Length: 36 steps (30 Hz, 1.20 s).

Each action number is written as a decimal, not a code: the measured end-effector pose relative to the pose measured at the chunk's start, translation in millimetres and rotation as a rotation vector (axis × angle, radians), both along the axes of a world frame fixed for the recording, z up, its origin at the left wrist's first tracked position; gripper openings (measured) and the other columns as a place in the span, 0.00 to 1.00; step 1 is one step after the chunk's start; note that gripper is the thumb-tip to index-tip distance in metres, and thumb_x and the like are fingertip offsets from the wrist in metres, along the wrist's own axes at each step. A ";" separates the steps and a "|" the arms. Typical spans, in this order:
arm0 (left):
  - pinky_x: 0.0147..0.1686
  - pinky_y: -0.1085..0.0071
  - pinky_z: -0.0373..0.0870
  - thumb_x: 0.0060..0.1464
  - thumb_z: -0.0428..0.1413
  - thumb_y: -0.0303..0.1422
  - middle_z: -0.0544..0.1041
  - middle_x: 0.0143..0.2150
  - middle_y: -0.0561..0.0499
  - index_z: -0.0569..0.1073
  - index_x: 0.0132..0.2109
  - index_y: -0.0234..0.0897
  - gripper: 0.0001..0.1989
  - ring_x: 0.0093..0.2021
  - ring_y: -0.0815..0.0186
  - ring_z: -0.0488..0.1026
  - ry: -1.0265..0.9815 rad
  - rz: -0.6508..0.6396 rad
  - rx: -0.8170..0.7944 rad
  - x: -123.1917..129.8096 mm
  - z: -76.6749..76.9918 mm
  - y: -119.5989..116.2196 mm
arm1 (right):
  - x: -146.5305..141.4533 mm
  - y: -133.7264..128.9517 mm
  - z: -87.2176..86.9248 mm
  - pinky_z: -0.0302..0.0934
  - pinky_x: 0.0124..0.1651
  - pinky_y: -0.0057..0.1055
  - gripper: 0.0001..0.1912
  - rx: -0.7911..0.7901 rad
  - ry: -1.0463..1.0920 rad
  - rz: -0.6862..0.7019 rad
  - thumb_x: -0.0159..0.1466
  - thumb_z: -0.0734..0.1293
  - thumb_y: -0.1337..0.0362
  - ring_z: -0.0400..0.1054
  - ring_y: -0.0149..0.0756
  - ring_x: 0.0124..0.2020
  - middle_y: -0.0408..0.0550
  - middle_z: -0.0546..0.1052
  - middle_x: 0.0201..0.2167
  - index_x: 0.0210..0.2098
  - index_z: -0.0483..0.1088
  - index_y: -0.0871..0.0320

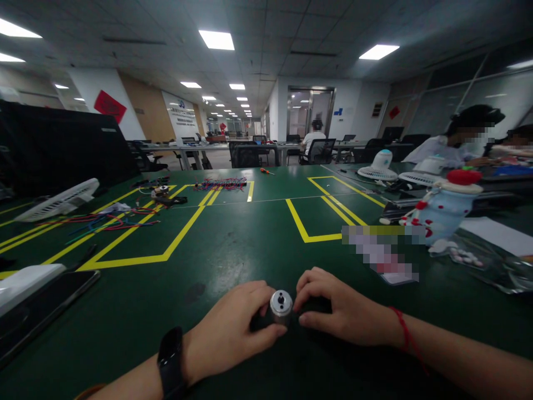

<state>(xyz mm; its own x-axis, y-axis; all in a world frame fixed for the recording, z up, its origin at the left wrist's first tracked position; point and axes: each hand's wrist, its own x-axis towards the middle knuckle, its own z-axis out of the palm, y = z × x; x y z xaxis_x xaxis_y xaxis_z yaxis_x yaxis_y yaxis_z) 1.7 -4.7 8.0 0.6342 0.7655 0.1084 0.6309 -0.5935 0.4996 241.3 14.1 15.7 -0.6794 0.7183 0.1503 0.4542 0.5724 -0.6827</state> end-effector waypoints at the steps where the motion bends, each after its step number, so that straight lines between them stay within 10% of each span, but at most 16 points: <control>1: 0.32 0.70 0.57 0.59 0.57 0.36 0.68 0.33 0.54 0.67 0.36 0.38 0.08 0.33 0.65 0.64 -0.002 -0.002 -0.003 -0.1 -0.2 0.4 | 0.7 2.3 0.7 0.62 0.44 0.33 0.06 -0.043 0.052 -0.026 0.62 0.69 0.62 0.67 0.36 0.40 0.46 0.73 0.39 0.37 0.75 0.57; 5: 0.32 0.70 0.57 0.59 0.56 0.36 0.68 0.34 0.54 0.67 0.37 0.38 0.07 0.33 0.65 0.64 -0.013 -0.011 -0.017 -0.3 0.0 1.3 | 12.3 21.8 1.0 0.63 0.39 0.31 0.13 -0.155 0.225 -0.281 0.67 0.63 0.56 0.69 0.34 0.35 0.45 0.75 0.33 0.36 0.73 0.59; 10: 0.33 0.70 0.57 0.59 0.56 0.35 0.68 0.35 0.54 0.67 0.38 0.38 0.07 0.33 0.65 0.64 -0.012 -0.014 -0.025 -0.6 1.6 1.7 | 40.9 58.0 -9.1 0.61 0.40 0.36 0.14 0.113 -0.012 -0.479 0.65 0.63 0.56 0.68 0.39 0.36 0.49 0.76 0.35 0.36 0.76 0.60; 20: 0.32 0.70 0.57 0.58 0.57 0.34 0.68 0.34 0.54 0.67 0.38 0.37 0.07 0.33 0.65 0.64 -0.006 -0.006 -0.015 -0.3 0.8 0.7 | 4.3 10.3 -2.3 0.61 0.46 0.36 0.10 0.147 -0.091 0.014 0.60 0.71 0.60 0.67 0.38 0.42 0.48 0.74 0.40 0.41 0.76 0.55; 36: 0.33 0.70 0.59 0.59 0.57 0.36 0.70 0.35 0.53 0.69 0.39 0.38 0.07 0.33 0.65 0.64 -0.017 -0.017 0.013 1.5 -2.8 1.0 | -27.0 -8.4 10.2 0.61 0.43 0.34 0.06 0.238 0.143 -0.055 0.66 0.64 0.68 0.67 0.36 0.39 0.47 0.74 0.36 0.40 0.74 0.57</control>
